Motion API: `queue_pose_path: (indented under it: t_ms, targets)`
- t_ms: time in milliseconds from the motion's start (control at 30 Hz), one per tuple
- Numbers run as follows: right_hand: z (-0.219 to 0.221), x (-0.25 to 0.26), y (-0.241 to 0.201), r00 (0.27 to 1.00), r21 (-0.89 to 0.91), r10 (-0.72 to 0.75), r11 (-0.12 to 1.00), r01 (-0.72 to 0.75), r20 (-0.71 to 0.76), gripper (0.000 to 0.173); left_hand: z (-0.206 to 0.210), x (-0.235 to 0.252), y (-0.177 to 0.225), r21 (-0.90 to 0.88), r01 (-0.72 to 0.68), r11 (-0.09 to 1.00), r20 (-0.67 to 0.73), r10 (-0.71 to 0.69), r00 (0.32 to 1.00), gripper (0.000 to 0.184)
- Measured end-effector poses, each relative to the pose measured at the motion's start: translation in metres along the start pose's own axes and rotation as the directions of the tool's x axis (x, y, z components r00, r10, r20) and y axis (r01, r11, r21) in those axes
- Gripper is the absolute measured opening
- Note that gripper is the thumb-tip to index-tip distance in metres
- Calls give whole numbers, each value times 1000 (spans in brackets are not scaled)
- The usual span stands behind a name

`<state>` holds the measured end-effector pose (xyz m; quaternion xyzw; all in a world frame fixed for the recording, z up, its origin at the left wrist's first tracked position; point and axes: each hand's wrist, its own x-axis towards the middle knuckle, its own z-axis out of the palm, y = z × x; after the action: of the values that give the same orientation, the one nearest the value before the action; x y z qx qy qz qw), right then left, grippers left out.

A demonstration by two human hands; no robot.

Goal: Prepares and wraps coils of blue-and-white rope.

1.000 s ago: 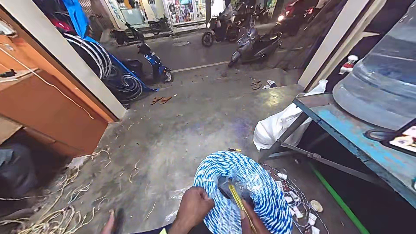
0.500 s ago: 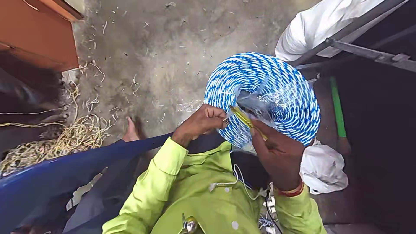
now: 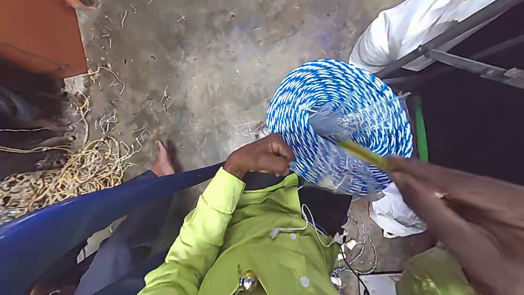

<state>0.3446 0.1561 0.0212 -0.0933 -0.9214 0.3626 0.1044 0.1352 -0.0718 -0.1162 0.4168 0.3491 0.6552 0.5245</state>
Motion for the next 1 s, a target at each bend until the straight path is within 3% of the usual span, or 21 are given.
queue_pose_path:
  t_ms: [67, 100, 133, 200, 233, 267, 300, 400, 467, 500, 567, 633, 700, 767, 833, 900, 967, 1000]
  targets:
    - [7, 5, -1, 981, 54, -17, 998, 28, -193, 27, -4, -4, 17, 78, 129, 989, 74, -135, 988, 29]
    - [14, 10, -2, 962, 59, -30, 997, 48, -271, 29, -9, -11, 33, 179, 250, 952, 14, -256, 967, 31]
    - [21, 13, -1, 945, 68, -33, 996, 59, -324, 33, -13, -19, 51, 329, 415, 849, -137, -392, 910, 36]
    - [37, 12, 3, 927, 127, -5, 990, 57, -376, 44, -27, -36, 83, 549, 745, 378, -533, -528, 661, 40]
    - [44, 9, 6, 923, 194, 11, 978, 70, -384, 44, -32, -42, 90, 507, 844, 176, -705, -479, 523, 38]
    - [51, 7, 11, 923, 279, 19, 955, 96, -385, 39, -33, -43, 95, 452, 890, 51, -821, -367, 438, 36]
    - [57, 6, 15, 924, 353, 21, 927, 125, -382, 30, -29, -38, 101, 412, 911, -2, -893, -197, 404, 35]
    - [68, -4, 24, 954, 446, 26, 887, 116, -300, 19, -10, -14, 119, 441, 894, 77, -869, 285, 404, 51]
    - [73, -6, 28, 974, 426, 21, 901, 79, -226, 21, -18, 0, 123, 533, 829, 168, -787, 457, 414, 44]
    - [77, -3, 30, 980, 373, -7, 924, 81, -197, 24, -24, 4, 120, 576, 783, 237, -779, 450, 437, 42]
    - [85, 7, 34, 985, 206, -109, 969, 136, -136, 24, -41, 12, 103, 562, 739, 372, -827, 278, 489, 48]
    - [88, 19, 34, 974, -2, -224, 975, 224, 29, 22, -52, 20, 76, 430, 757, 493, -865, -15, 501, 67]
    - [87, 29, 32, 942, -129, -275, 945, 302, 192, 26, -49, 28, 47, 268, 725, 635, -819, -246, 518, 79]
    - [76, 34, 29, 931, -175, -266, 933, 313, 249, 21, -36, 38, 23, 155, 636, 756, -777, -304, 551, 77]
    - [54, 35, 31, 969, -165, -218, 958, 236, 120, 22, -29, 46, 13, 83, 543, 836, -794, -274, 543, 83]
    - [25, 38, 53, 991, -108, -64, 993, 51, -122, 29, -29, 49, 12, 53, 460, 886, -793, -242, 558, 78]
    - [2, 50, 108, 946, -74, 162, 979, -190, -281, 43, -33, 51, 10, 48, 415, 909, -800, -214, 561, 72]
    - [-5, 60, 138, 923, -29, 264, 959, -283, -279, 48, -35, 53, 10, 48, 407, 912, -802, -208, 560, 68]
